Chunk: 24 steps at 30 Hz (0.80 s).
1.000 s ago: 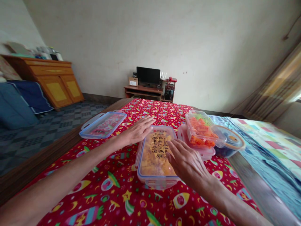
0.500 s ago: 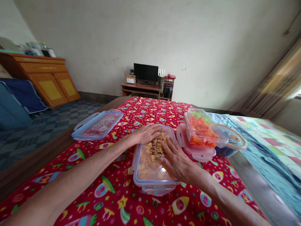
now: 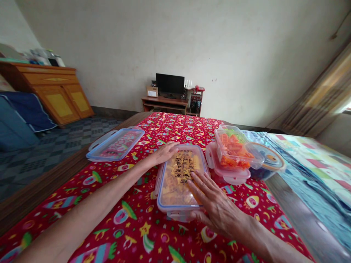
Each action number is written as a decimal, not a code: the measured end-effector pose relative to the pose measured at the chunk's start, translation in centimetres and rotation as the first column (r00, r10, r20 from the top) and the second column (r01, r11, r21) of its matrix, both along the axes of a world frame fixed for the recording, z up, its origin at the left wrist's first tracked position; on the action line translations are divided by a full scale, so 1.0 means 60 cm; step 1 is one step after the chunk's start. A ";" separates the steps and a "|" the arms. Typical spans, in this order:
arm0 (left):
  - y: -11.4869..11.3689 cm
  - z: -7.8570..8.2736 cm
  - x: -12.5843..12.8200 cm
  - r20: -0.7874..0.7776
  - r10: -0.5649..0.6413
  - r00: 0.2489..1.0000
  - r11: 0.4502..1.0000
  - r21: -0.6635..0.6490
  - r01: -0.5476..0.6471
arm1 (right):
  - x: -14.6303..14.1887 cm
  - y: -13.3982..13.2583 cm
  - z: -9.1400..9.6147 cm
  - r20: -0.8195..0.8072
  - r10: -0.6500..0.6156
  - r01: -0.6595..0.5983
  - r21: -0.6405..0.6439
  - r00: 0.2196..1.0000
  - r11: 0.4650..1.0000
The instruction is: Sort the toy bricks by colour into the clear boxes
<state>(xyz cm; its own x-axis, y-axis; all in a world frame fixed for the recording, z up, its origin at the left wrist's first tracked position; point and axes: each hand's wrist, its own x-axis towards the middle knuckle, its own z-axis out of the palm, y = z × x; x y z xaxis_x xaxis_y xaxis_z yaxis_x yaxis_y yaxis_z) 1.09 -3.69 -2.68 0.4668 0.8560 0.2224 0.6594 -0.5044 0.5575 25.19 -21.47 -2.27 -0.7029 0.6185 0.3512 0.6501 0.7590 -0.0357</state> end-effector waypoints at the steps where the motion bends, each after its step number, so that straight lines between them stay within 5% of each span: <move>1: 0.002 0.000 -0.001 0.010 0.005 1.000 1.000 -0.017 -0.005 | 0.002 -0.002 -0.001 -0.002 0.008 -0.008 0.008 1.000 1.000; 10: 0.001 0.000 -0.002 0.178 0.023 0.984 0.980 -0.199 0.013 | 0.004 -0.004 0.000 0.023 0.055 -0.056 0.048 0.998 0.997; 16: -0.061 0.008 -0.012 0.197 0.221 0.955 0.935 -0.320 -0.150 | 0.013 -0.002 -0.009 0.052 0.060 -0.061 0.035 0.997 0.997; 24: -0.148 0.015 -0.050 0.280 0.314 0.907 0.788 -0.609 -0.085 | 0.016 -0.006 -0.011 0.130 0.008 -0.015 0.049 0.992 0.999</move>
